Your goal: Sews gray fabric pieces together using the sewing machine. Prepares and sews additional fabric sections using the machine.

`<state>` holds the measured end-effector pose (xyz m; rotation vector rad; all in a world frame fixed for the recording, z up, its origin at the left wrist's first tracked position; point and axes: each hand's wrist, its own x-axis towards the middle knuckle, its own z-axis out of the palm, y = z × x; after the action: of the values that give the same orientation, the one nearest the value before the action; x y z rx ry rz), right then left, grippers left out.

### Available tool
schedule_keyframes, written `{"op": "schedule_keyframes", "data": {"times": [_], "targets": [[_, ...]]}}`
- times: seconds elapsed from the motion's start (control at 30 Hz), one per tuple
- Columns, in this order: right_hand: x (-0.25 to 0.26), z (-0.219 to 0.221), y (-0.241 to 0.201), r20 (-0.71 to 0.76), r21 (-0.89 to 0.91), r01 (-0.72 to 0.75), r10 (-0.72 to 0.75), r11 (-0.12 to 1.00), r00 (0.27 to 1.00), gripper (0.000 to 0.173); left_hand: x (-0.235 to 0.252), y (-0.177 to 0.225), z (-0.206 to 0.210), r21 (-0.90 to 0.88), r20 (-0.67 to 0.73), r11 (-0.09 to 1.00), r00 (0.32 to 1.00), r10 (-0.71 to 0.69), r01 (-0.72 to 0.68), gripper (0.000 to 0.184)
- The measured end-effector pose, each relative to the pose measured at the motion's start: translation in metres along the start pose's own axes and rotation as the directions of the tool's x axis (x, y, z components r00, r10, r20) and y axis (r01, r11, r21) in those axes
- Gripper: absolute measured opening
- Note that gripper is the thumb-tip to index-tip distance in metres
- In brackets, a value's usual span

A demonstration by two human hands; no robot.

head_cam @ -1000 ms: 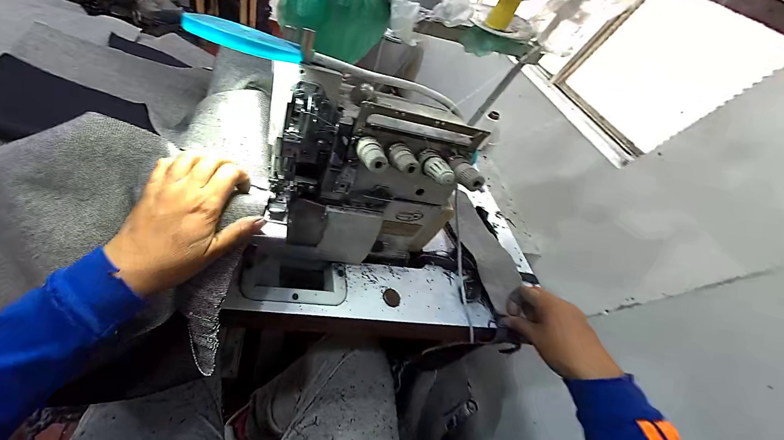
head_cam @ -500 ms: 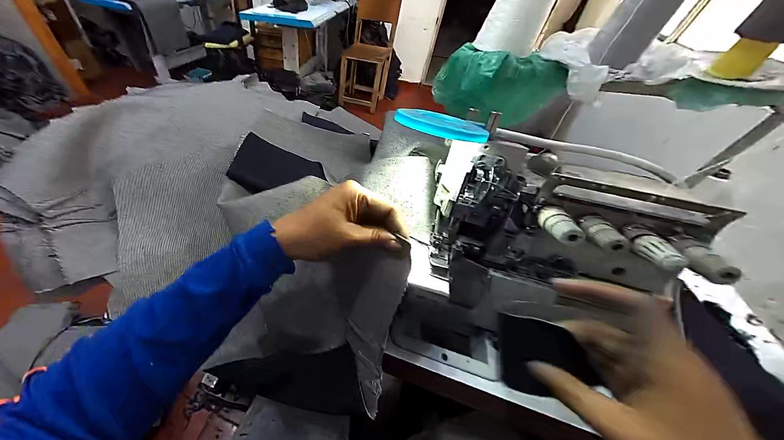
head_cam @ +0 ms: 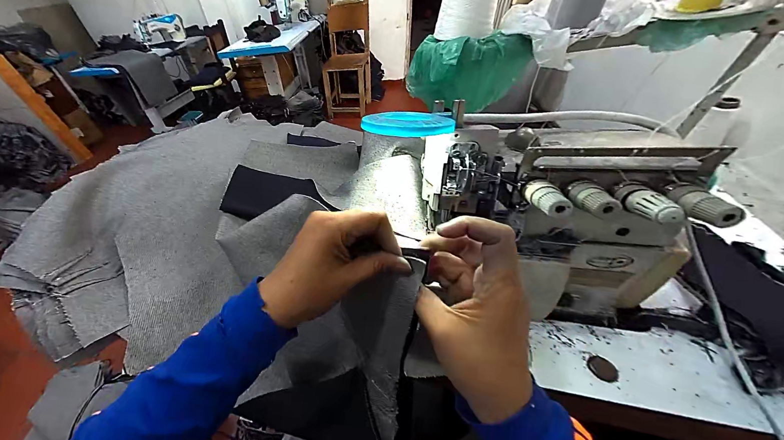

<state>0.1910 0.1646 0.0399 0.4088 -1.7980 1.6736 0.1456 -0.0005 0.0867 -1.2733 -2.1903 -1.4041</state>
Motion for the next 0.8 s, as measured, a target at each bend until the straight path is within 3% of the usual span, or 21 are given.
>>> {"op": "schedule_keyframes", "data": {"times": [0.1,0.2,0.27,0.3,0.4,0.5,0.6,0.7,0.8], "targets": [[-0.005,0.000,0.005,-0.042,0.148,0.003,0.004,0.989,0.999,0.044,0.003,0.007,-0.001,0.055,-0.030,0.998,1.000,-0.009,0.010,0.009],[-0.026,0.004,0.008,0.045,0.274,-0.073,0.063,0.959,0.997,0.005,0.005,0.018,-0.009,0.162,-0.020,0.987,1.000,-0.007,0.011,0.008],[-0.051,0.011,0.012,0.193,0.246,-0.101,0.053,0.964,0.980,0.038,0.007,0.023,-0.013,0.244,-0.017,0.970,1.000,0.016,-0.011,0.007],[-0.064,0.017,0.016,0.254,0.230,-0.108,0.047,0.967,0.966,0.046,0.009,0.022,-0.013,0.269,-0.012,0.963,1.000,0.020,-0.016,0.007],[-0.093,0.027,0.031,0.334,0.046,-0.209,0.182,0.977,0.925,0.027,0.007,-0.008,0.007,0.382,0.003,0.924,1.000,-0.016,0.013,0.012],[-0.098,0.013,0.043,0.336,-0.061,-0.312,0.314,0.948,0.888,0.028,-0.012,-0.049,0.040,0.468,-0.127,0.883,0.992,0.022,0.040,0.015],[-0.108,-0.004,0.043,0.318,-0.064,-0.307,0.311,0.950,0.896,0.028,-0.030,-0.039,0.067,0.658,-0.156,0.753,0.976,0.155,-0.014,0.012],[-0.111,-0.013,0.043,0.281,-0.043,-0.282,0.283,0.958,0.917,0.025,-0.042,-0.021,0.087,0.783,-0.071,0.622,0.989,0.133,-0.027,0.025],[-0.096,-0.020,0.041,0.252,0.049,-0.285,0.265,0.957,0.931,0.023,-0.032,-0.019,0.089,0.727,-0.032,0.686,0.999,0.024,0.007,0.026]]}}
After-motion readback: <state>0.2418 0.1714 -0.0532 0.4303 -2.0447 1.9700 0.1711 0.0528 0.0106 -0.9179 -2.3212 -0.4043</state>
